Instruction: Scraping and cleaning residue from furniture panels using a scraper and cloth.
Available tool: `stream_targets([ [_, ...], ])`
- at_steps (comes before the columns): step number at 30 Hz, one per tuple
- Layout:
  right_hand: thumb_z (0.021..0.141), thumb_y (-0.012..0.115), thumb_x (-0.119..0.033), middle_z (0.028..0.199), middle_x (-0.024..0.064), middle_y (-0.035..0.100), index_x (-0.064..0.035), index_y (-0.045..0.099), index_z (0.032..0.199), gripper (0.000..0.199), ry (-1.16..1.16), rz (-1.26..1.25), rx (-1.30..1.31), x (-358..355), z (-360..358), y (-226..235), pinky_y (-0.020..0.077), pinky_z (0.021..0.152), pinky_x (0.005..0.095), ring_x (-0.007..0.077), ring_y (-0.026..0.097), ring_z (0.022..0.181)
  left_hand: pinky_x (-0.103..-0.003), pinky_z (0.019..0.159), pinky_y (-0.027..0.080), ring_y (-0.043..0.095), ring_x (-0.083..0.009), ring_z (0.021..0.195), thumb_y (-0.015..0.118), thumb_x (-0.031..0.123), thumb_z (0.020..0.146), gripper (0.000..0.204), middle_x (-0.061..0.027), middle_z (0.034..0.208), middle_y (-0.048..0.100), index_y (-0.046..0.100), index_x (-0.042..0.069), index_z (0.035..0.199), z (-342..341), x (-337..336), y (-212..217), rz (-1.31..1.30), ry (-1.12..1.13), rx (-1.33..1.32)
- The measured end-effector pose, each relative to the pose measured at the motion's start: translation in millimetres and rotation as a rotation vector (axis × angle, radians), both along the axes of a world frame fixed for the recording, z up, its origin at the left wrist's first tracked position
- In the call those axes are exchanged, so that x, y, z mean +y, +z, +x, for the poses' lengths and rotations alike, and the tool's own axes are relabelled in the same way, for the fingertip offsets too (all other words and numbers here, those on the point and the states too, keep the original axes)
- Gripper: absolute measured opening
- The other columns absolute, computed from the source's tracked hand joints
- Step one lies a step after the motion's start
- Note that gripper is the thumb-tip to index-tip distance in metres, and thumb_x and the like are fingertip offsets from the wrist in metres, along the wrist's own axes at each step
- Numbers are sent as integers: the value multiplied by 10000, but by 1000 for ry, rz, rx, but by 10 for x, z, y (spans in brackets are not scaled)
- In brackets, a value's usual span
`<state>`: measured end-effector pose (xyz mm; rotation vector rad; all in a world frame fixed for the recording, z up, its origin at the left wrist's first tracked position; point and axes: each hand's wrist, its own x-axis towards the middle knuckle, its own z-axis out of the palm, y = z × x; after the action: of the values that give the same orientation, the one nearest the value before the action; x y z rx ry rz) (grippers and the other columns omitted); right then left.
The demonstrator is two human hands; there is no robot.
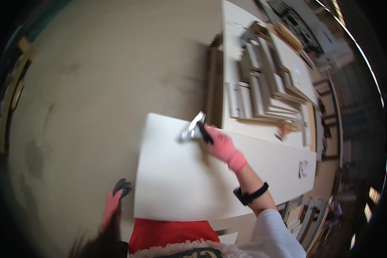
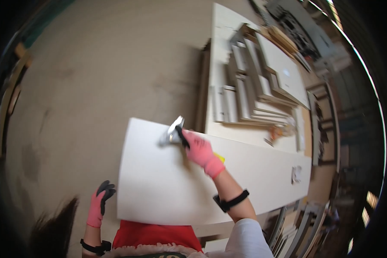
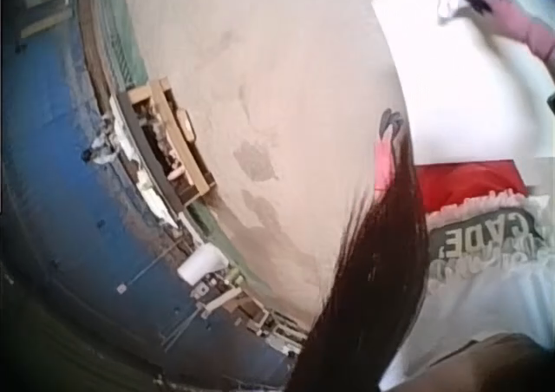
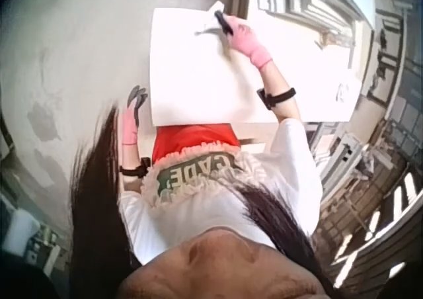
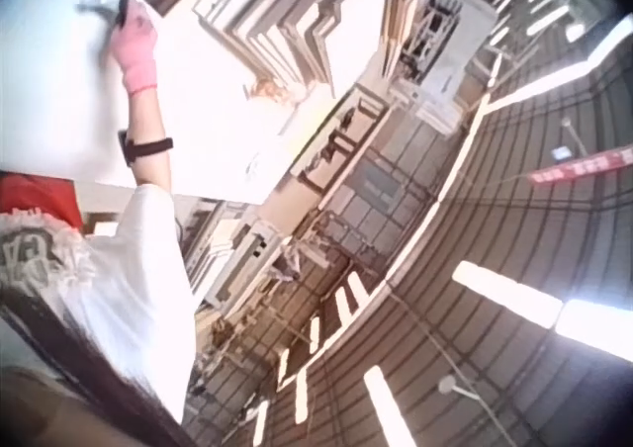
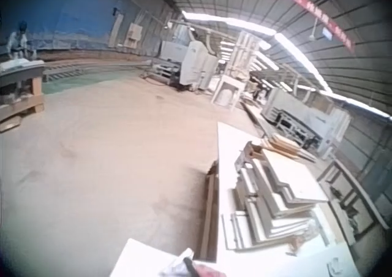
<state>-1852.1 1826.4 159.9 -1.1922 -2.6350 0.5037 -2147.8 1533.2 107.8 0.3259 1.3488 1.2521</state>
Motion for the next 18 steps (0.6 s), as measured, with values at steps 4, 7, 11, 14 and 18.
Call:
stream_targets([
  [4, 720, 557, -30, 1154, 174, 521, -41, 430, 1235, 531, -254, -275, -256, -272, 1322, 106, 409, 923, 380, 338, 497, 1072, -303, 890, 404, 529, -175, 1006, 477, 310, 890, 495, -93, 1105, 566, 443, -28, 1251, 145, 558, -128, -28, -59, 168],
  [7, 720, 553, -5, 1165, 182, 518, -34, 412, 1250, 548, -463, -231, -358, -234, 2512, 150, 399, 936, 390, 351, 491, 1074, -328, 981, 340, 449, -208, 1131, 526, 293, 882, 500, -119, 1212, 494, 425, -19, 1260, 423, 815, -276, -407, 135, 181],
  [11, 768, 512, -43, 1104, 110, 537, -105, 421, 1257, 501, -536, -202, -585, 63, 3368, 145, 417, 885, 377, 297, 507, 1027, -295, 982, 326, 436, -187, 1138, 487, 294, 914, 458, -99, 1241, 468, 438, -27, 1237, 434, 701, -536, -359, -46, 649],
  [14, 782, 491, -38, 1138, 91, 520, -133, 423, 1269, 502, -480, -232, -685, 351, 3472, 68, 410, 893, 363, 272, 496, 1061, -305, 989, 326, 439, -189, 1136, 479, 288, 918, 447, -99, 1237, 472, 441, -26, 1235, 183, 330, -1095, -37, 120, 478],
  [18, 792, 477, -26, 1169, 61, 493, -177, 428, 1281, 514, -364, -294, -794, 480, 3309, 67, 395, 903, 339, 240, 483, 1084, -311, 991, 330, 450, -186, 1127, 475, 294, 921, 445, -98, 1224, 487, 452, -28, 1226, 255, 415, -1041, -261, 117, 576],
])
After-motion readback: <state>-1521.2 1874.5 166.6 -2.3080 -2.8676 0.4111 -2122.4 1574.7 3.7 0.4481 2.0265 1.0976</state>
